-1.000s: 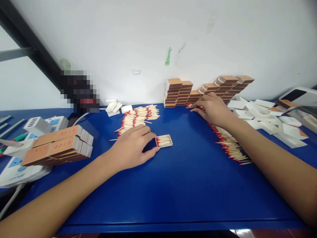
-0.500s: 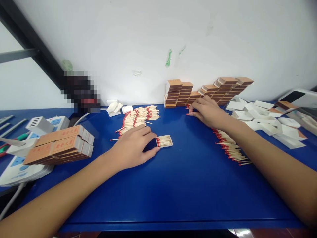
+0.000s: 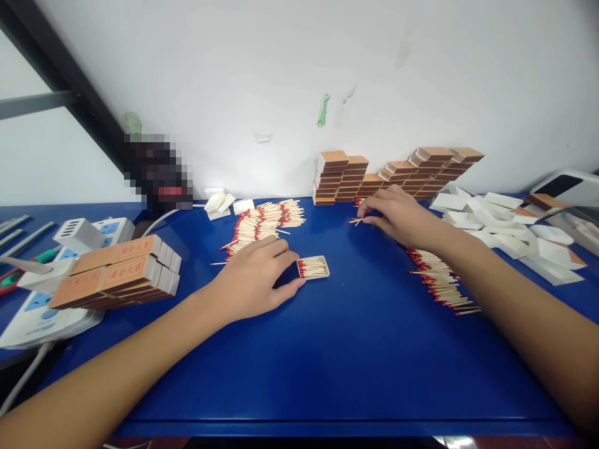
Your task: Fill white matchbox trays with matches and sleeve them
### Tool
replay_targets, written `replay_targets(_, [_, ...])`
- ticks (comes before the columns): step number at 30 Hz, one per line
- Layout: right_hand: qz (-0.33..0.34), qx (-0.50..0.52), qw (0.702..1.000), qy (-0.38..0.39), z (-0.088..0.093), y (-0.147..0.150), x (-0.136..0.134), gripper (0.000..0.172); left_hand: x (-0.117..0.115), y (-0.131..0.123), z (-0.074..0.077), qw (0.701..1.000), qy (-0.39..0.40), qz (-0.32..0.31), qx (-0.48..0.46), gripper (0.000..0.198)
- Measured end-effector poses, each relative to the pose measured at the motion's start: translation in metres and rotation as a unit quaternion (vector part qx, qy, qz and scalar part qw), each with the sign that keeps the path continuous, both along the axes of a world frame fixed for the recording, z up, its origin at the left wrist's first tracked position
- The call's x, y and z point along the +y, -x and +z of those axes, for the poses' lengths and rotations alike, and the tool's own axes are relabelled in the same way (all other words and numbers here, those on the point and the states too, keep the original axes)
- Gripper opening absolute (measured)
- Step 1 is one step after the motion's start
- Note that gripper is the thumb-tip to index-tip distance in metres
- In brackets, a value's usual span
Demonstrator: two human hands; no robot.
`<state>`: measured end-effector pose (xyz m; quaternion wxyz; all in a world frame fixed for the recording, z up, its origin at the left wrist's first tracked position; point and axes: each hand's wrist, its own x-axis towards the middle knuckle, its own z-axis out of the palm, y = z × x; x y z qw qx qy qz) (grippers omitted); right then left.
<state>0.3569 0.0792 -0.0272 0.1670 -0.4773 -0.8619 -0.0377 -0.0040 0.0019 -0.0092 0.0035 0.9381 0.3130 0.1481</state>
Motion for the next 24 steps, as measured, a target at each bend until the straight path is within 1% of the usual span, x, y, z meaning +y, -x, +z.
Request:
replay_targets(2, [0.009, 0.005, 1.0, 0.007, -0.001, 0.0, 0.0, 0.027, 0.0, 0.0, 0.0, 1.0, 0.001, -0.001, -0.002, 0.036])
replay_targets(6, [0.018, 0.007, 1.0, 0.012, 0.001, 0.009, -0.003, 0.039, 0.001, 0.001, 0.0, 1.0, -0.003, -0.004, -0.005, 0.036])
replay_targets(8, [0.018, 0.005, 1.0, 0.015, 0.003, 0.013, -0.004, 0.042, 0.001, 0.0, 0.0, 1.0, -0.003, -0.005, -0.007, 0.036])
replay_targets(18, [0.004, 0.058, 0.997, 0.042, 0.014, 0.017, -0.017, 0.03, 0.0, 0.0, 0.001, 1.0, 0.001, -0.003, 0.001, 0.037])
replay_targets(24, [-0.014, 0.041, 0.999, 0.024, 0.009, 0.0, -0.008, 0.028, 0.0, 0.0, 0.001, 1.0, 0.001, -0.005, -0.004, 0.036])
